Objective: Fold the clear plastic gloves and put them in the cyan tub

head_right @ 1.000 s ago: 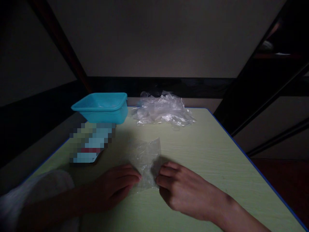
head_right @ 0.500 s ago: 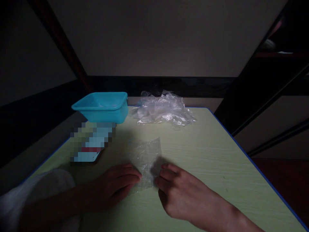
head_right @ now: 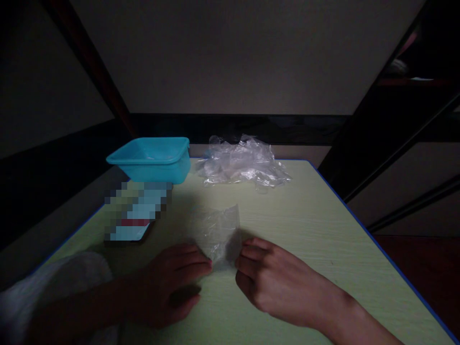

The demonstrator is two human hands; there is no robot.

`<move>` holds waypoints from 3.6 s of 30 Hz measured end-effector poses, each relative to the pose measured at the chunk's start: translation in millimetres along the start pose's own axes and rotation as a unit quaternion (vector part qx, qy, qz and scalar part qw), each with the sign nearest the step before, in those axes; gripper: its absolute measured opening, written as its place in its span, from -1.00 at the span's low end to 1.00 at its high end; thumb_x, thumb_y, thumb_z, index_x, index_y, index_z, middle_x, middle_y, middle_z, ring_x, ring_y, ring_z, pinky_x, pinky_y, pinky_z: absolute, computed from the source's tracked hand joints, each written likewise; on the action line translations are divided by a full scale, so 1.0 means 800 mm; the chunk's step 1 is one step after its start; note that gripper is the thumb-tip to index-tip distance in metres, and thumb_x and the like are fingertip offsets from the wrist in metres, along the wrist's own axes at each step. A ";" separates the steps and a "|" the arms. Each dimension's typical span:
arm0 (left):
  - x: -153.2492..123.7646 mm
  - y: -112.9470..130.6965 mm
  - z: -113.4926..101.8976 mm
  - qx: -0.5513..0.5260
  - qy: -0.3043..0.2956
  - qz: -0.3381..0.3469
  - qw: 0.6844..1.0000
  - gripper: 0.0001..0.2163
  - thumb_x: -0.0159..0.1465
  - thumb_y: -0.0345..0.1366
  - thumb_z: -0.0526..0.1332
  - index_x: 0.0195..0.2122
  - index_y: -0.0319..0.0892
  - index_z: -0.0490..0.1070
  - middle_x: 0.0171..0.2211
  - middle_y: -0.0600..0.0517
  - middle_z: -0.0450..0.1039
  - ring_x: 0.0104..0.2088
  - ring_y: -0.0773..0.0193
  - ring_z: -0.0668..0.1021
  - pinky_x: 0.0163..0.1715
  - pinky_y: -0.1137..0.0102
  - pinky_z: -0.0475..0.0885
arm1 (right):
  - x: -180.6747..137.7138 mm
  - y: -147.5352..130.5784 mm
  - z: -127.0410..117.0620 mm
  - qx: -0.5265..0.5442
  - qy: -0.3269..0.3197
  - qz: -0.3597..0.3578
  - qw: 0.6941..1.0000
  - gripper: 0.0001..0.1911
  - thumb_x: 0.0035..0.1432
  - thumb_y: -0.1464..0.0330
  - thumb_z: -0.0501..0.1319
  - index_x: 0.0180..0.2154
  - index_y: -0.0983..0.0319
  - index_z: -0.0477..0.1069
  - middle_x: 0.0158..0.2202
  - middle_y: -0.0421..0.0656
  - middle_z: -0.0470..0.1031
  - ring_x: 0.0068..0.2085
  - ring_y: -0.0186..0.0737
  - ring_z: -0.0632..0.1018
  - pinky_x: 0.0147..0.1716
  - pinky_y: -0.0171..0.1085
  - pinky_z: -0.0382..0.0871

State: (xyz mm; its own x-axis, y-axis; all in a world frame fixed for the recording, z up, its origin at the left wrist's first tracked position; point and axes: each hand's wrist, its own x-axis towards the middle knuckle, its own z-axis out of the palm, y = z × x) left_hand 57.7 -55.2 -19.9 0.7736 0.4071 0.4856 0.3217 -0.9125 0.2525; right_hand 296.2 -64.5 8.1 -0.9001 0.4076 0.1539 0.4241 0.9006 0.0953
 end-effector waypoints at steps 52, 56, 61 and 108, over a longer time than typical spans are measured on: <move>0.002 0.006 0.019 0.116 0.018 -0.033 0.993 -0.84 0.12 -0.54 0.07 -0.31 -0.18 0.30 -0.48 0.03 0.46 -0.45 0.27 0.49 -0.36 0.37 0.44 | 0.005 0.008 0.000 0.092 0.019 0.054 0.994 -0.77 0.13 0.51 -0.05 -0.47 0.26 0.31 -0.51 -0.15 0.37 -0.44 -0.23 0.33 -0.39 -0.20 0.22; 0.000 0.006 0.019 0.125 0.014 -0.027 0.992 -0.80 0.12 -0.58 0.05 -0.30 -0.19 0.29 -0.47 0.04 0.47 -0.45 0.27 0.51 -0.37 0.38 0.45 | 0.002 0.010 0.002 0.098 0.000 0.040 0.994 -0.81 0.15 0.38 0.04 -0.37 0.29 0.39 -0.43 -0.09 0.45 -0.37 -0.17 0.41 -0.34 -0.15 0.31; 0.002 0.005 0.021 0.121 0.060 -0.055 0.989 -0.75 0.10 -0.60 0.05 -0.25 -0.18 0.29 -0.48 0.05 0.49 -0.47 0.30 0.52 -0.38 0.41 0.45 | 0.002 0.012 0.011 0.072 -0.015 0.019 0.997 -0.59 0.20 0.28 0.08 -0.01 0.40 0.36 -0.03 0.04 0.47 -0.07 -0.04 0.48 -0.08 -0.09 0.37; 0.011 -0.075 -0.034 -0.214 -0.026 -0.408 0.887 -0.80 0.18 -0.27 -0.03 -0.32 -0.18 0.35 -0.50 0.08 0.49 -0.46 0.28 0.46 -0.41 0.43 0.29 | 0.030 0.054 0.026 0.526 0.039 0.263 0.808 -0.54 0.17 0.05 -0.01 -0.62 0.20 0.15 -0.64 -0.33 0.04 -0.61 -0.42 0.13 -0.63 -0.36 0.02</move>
State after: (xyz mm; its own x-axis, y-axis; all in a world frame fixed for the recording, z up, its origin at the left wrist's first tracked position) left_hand 30.7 4.0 -7.8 0.4068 0.9125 -0.0421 0.5580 -0.2118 0.8024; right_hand 291.2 -12.6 -4.9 -0.5961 0.8022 -0.0344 0.3907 0.2524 -0.8852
